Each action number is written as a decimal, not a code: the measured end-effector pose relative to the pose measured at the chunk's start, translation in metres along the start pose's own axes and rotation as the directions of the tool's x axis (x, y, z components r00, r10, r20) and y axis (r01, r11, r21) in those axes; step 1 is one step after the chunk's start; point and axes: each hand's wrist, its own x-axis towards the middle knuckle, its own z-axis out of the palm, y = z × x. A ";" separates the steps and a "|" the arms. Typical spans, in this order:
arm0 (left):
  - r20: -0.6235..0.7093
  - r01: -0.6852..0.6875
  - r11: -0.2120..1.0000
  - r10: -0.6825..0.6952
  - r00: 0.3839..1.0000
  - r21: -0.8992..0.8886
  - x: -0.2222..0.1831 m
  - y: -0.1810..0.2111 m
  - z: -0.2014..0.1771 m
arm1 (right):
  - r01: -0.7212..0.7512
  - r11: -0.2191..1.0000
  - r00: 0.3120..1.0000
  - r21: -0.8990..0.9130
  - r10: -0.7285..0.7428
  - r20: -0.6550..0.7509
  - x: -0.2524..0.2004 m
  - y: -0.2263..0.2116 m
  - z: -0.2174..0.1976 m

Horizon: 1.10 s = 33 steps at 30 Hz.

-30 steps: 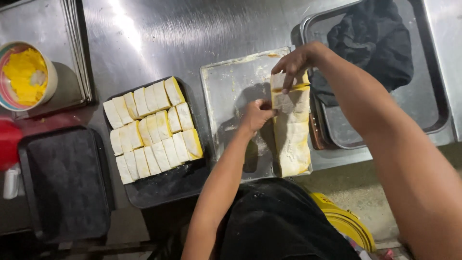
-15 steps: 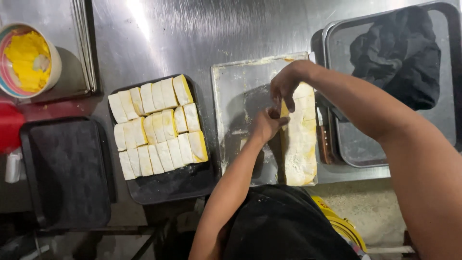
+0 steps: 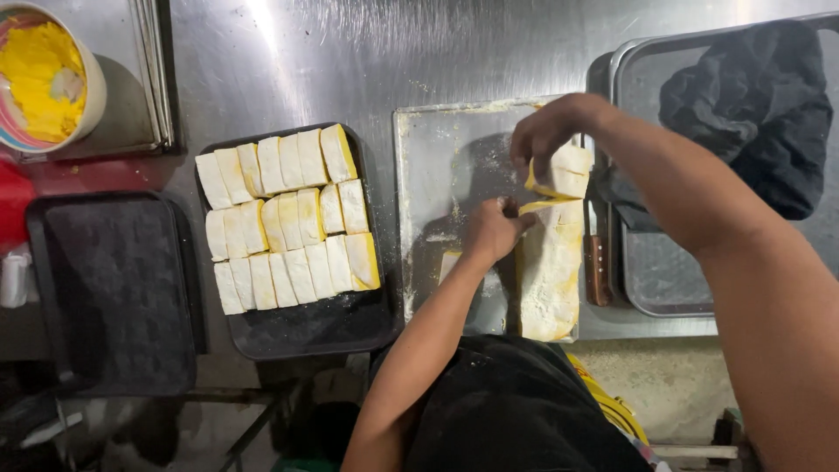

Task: The person is slicing a large sheet of dough into rectangular pieces using a knife and then arranging the pieces onto baking trays.

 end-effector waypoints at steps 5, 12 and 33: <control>0.022 0.095 0.985 -0.099 0.995 0.147 0.000 0.012 -0.010 | 0.046 0.964 0.980 0.263 0.008 -0.199 -0.018 0.039 -0.009; -0.125 -0.259 0.964 0.251 0.960 -0.054 0.063 0.019 -0.025 | 0.342 0.766 0.878 0.544 -0.053 -0.476 -0.035 0.017 -0.009; 0.219 0.158 0.323 0.163 0.962 -0.933 0.050 -0.026 -0.090 | 0.749 0.065 0.659 0.659 0.020 -0.752 -0.011 -0.015 0.072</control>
